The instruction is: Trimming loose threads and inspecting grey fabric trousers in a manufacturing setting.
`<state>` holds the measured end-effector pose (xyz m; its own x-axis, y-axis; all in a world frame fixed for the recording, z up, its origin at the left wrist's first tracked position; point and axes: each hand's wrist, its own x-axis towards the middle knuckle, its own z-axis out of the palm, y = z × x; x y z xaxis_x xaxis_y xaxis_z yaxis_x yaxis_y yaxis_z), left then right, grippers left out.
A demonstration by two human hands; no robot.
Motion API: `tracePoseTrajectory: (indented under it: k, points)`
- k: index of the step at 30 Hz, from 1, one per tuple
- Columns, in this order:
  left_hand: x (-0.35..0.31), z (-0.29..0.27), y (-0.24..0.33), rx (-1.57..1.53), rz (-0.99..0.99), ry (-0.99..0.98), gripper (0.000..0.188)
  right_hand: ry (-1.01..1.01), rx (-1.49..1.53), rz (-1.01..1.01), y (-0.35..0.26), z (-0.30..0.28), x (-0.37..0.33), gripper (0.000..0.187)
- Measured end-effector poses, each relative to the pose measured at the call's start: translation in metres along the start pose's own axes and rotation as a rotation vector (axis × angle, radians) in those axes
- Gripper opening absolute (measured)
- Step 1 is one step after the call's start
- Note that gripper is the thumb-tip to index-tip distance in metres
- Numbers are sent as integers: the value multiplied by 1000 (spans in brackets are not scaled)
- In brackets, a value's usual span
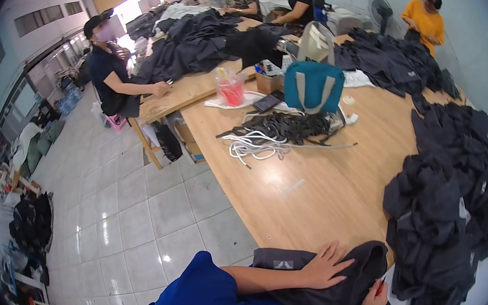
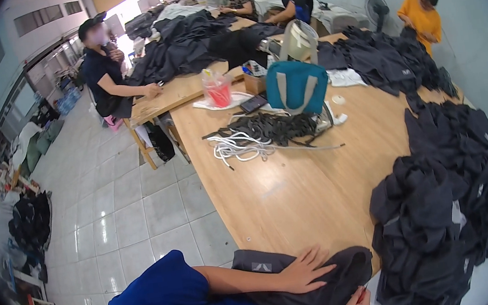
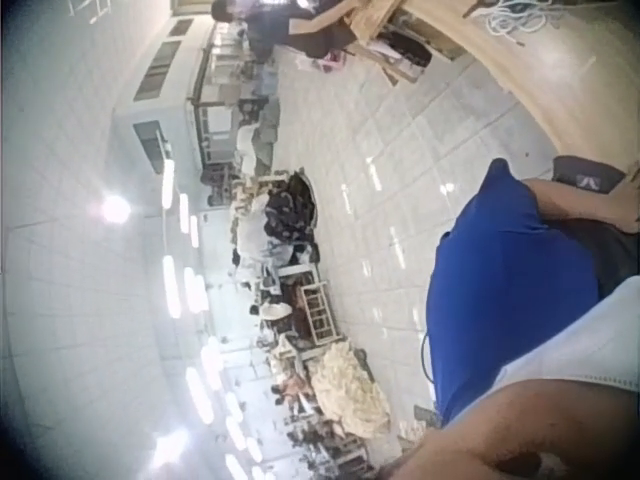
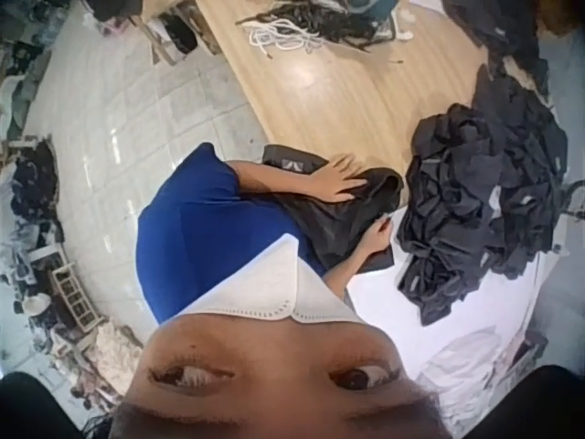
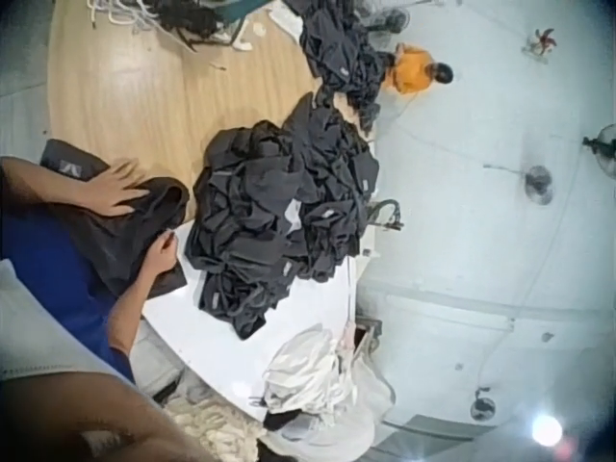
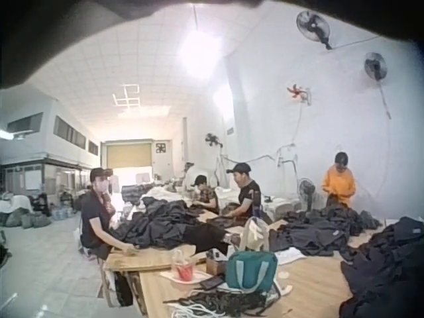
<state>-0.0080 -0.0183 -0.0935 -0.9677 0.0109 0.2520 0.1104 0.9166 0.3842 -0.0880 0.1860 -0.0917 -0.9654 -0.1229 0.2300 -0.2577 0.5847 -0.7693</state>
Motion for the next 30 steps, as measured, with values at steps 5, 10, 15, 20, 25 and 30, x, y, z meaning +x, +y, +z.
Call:
tracePoseTrajectory:
  k: [5, 10, 15, 20, 25, 30]
  points:
    - [0, 1, 2, -13, 16, 56, 54, 112, -304, -131, -10, -3, -6, 31]
    - [1, 5, 2, -12, 21, 42, 54, 100, -317, -94, -1, -2, -9, 33]
    - [-1, -6, -1, 2, 23, 32, 54, 63, -167, -51, 4, 9, -4, 15]
    - [3, -7, -1, 16, 24, -13, 55, 127, -177, -109, 3, 7, -5, 15]
    - [3, -7, 0, 14, 13, -29, 54, 131, -169, -135, 4, 6, -5, 15]
    - [3, -9, 1, 21, 20, -22, 54, 120, -163, -95, 0, 5, -5, 12]
